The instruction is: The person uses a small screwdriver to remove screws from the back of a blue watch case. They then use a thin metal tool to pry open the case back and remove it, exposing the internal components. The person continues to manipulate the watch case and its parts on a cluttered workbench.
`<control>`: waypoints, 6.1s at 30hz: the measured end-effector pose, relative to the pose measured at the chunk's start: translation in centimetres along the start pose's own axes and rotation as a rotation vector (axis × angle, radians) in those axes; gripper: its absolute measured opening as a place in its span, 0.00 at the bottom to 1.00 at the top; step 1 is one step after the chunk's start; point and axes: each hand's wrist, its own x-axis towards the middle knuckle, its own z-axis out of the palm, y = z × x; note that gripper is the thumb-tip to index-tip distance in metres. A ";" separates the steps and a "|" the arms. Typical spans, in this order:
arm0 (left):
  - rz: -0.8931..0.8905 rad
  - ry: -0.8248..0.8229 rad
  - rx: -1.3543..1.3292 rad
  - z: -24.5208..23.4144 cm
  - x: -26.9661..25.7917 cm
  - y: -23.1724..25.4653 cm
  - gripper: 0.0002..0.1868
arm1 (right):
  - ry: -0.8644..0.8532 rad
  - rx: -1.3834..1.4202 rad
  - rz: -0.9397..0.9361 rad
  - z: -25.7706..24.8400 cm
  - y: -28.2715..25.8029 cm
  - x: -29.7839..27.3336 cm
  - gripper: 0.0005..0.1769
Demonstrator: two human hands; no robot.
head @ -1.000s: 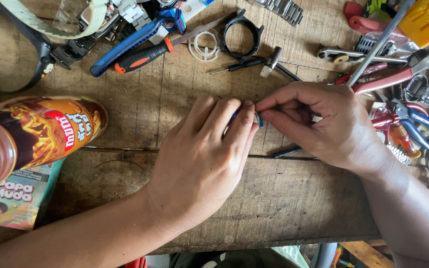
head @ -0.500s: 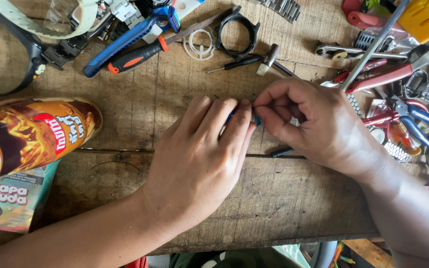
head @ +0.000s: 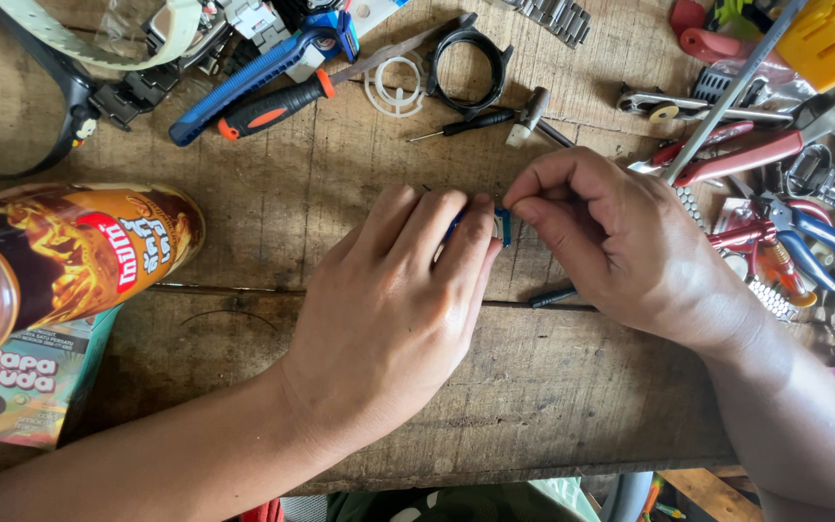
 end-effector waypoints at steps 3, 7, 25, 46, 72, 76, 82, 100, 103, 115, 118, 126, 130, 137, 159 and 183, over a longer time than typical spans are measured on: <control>-0.007 -0.003 -0.013 0.1 -0.1 -0.1 0.08 | 0.021 0.010 0.027 0.3 -0.3 -0.2 0.06; -0.008 -0.034 -0.032 0.0 -0.2 -0.2 0.10 | 0.028 0.043 0.060 0.6 -0.6 -0.4 0.07; 0.002 0.021 -0.015 1.1 -1.7 -0.9 0.08 | 0.045 0.005 0.216 2.2 -2.4 -0.4 0.07; -0.034 0.162 0.096 2.3 -2.6 -1.0 0.06 | 0.292 -0.192 0.167 5.2 -1.2 -2.3 0.06; 0.039 -0.003 0.080 1.2 -1.9 -1.0 0.15 | 0.116 -0.105 -0.021 -0.1 -2.3 -1.7 0.06; 0.020 -0.026 0.082 1.4 -1.9 -0.9 0.18 | -0.089 -0.354 -0.255 -2.4 -1.3 -3.6 0.13; 0.030 -0.051 0.021 1.1 -1.6 -0.8 0.17 | -0.077 -0.351 -0.321 -1.2 -0.5 -4.5 0.07; -0.002 -0.034 0.014 0.5 -0.7 -0.4 0.12 | 0.471 0.406 -0.280 3.6 1.1 -1.4 0.12; 0.008 -0.043 0.038 0.4 -0.8 -0.6 0.12 | 0.459 0.346 -0.254 4.1 1.2 -1.6 0.11; 0.009 -0.040 0.013 0.6 -0.6 -0.6 0.10 | 0.398 0.267 -0.323 4.0 2.1 -1.2 0.18; 0.013 -0.043 0.027 0.6 -0.6 -0.7 0.11 | 0.391 0.282 -0.296 4.1 2.0 -1.3 0.19; 0.009 -0.044 0.037 0.6 -0.6 -0.6 0.09 | 0.390 0.280 -0.321 4.1 2.4 -1.2 0.18; 0.009 -0.037 0.047 0.7 -0.6 -0.6 0.08 | 0.383 0.287 -0.302 4.1 2.5 -1.2 0.17; 0.015 -0.042 0.030 0.8 -0.6 -0.6 0.08 | 0.365 0.247 -0.285 3.4 2.0 -1.0 0.14; 0.017 -0.018 0.008 0.8 -0.8 -0.5 0.09 | 0.426 -0.233 -0.603 1.3 0.4 -1.6 0.09; 0.023 -0.010 0.036 1.3 -1.8 -0.8 0.11 | -0.080 -1.280 -0.743 -3.0 -3.0 0.0 0.08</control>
